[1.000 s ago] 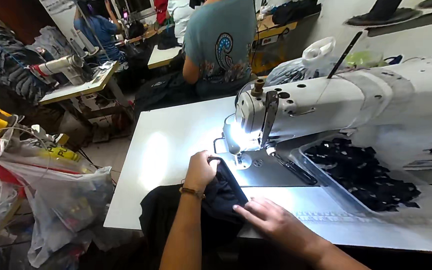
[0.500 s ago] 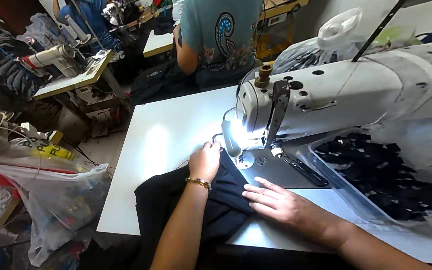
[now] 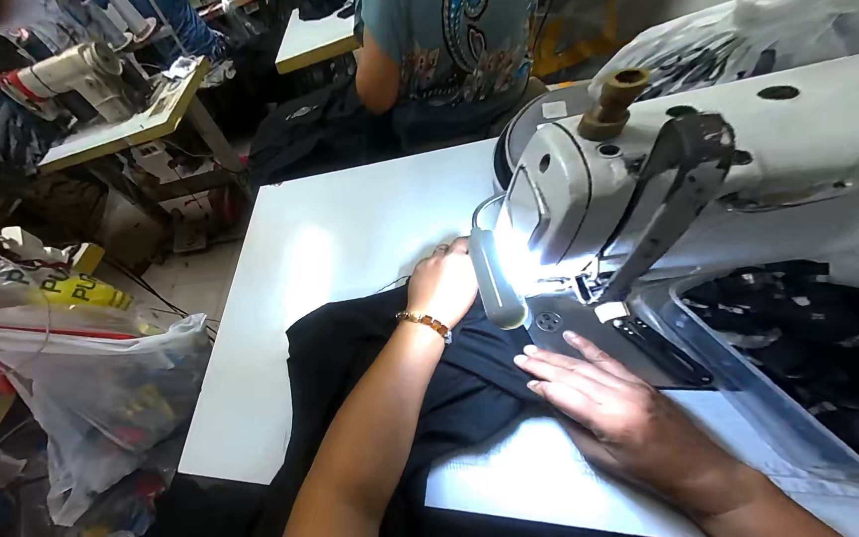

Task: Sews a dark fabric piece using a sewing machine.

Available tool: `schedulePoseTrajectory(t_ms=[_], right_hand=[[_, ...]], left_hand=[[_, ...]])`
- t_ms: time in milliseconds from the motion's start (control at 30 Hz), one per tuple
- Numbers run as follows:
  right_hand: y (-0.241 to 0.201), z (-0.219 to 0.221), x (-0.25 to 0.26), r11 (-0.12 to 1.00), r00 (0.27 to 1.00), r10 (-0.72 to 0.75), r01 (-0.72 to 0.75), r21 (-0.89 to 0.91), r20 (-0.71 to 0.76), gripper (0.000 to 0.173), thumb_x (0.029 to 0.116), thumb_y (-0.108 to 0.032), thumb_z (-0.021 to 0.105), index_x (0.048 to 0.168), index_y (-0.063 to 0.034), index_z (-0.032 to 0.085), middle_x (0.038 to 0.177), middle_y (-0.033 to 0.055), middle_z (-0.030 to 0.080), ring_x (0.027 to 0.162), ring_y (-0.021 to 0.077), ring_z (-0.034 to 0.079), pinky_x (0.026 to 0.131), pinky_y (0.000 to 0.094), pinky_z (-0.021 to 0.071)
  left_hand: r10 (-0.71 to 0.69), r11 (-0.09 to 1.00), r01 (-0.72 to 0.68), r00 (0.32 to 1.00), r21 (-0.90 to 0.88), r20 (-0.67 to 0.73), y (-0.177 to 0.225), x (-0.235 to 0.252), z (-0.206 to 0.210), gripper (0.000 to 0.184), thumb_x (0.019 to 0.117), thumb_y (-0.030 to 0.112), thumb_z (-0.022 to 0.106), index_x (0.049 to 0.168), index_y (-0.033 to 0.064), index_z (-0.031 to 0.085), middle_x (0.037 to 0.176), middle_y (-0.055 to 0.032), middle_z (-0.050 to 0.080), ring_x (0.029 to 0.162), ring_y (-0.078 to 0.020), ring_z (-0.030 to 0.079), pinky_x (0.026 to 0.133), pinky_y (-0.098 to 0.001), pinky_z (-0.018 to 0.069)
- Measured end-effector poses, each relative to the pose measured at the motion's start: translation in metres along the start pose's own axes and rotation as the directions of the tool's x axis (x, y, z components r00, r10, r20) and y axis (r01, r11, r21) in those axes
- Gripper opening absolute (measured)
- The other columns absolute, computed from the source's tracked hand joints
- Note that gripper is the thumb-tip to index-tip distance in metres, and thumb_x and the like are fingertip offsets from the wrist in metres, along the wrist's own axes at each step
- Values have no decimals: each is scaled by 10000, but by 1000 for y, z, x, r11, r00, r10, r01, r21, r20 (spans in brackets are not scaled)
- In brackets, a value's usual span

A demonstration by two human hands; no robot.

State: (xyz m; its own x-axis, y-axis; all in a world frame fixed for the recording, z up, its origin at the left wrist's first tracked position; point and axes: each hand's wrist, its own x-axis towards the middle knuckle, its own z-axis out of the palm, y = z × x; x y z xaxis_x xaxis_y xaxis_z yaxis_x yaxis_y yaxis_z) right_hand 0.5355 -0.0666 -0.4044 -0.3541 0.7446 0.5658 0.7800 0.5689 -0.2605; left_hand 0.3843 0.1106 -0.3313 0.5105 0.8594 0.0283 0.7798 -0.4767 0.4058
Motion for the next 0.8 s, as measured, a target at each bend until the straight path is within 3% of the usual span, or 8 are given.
schedulePoseTrajectory(t_ms=[200,467,700,800], right_hand=[[-2,-1,3,999,1000,30,-30,-21,-6,303,954,-119,469,950,-51,764,1191,111,746,1250,279,654,1159,539,410],[-4,-1,1,998,999,46,-47,-32,-16,298,962,-128,473,951,-55,761,1166,100,754,1251,270,653,1166,534,400],[-8,1,3,997,999,46,-46,-64,4,298,959,-135,475,929,-44,758,1184,112,749,1256,284,649,1164,546,398],[-11,2,5,996,999,38,-38,-81,-1,297,965,-147,484,919,-40,757,1174,119,750,1246,294,654,1159,549,404]], left_hand=[[-39,999,41,996,-21,85,1,8,-1,360,1045,181,542,1374,45,598,1251,-177,683,1159,-318,666,946,-509,530],[-16,997,23,995,-72,100,2,11,0,393,1017,192,593,1384,50,592,1277,-170,675,1201,-298,647,991,-491,509],[-4,996,12,996,-94,90,0,14,1,400,1024,210,582,1395,63,588,1279,-167,679,1210,-297,646,997,-487,509],[64,997,-64,998,-47,2,-3,9,6,334,1012,171,595,1313,33,635,1285,-148,673,1219,-286,632,1021,-467,494]])
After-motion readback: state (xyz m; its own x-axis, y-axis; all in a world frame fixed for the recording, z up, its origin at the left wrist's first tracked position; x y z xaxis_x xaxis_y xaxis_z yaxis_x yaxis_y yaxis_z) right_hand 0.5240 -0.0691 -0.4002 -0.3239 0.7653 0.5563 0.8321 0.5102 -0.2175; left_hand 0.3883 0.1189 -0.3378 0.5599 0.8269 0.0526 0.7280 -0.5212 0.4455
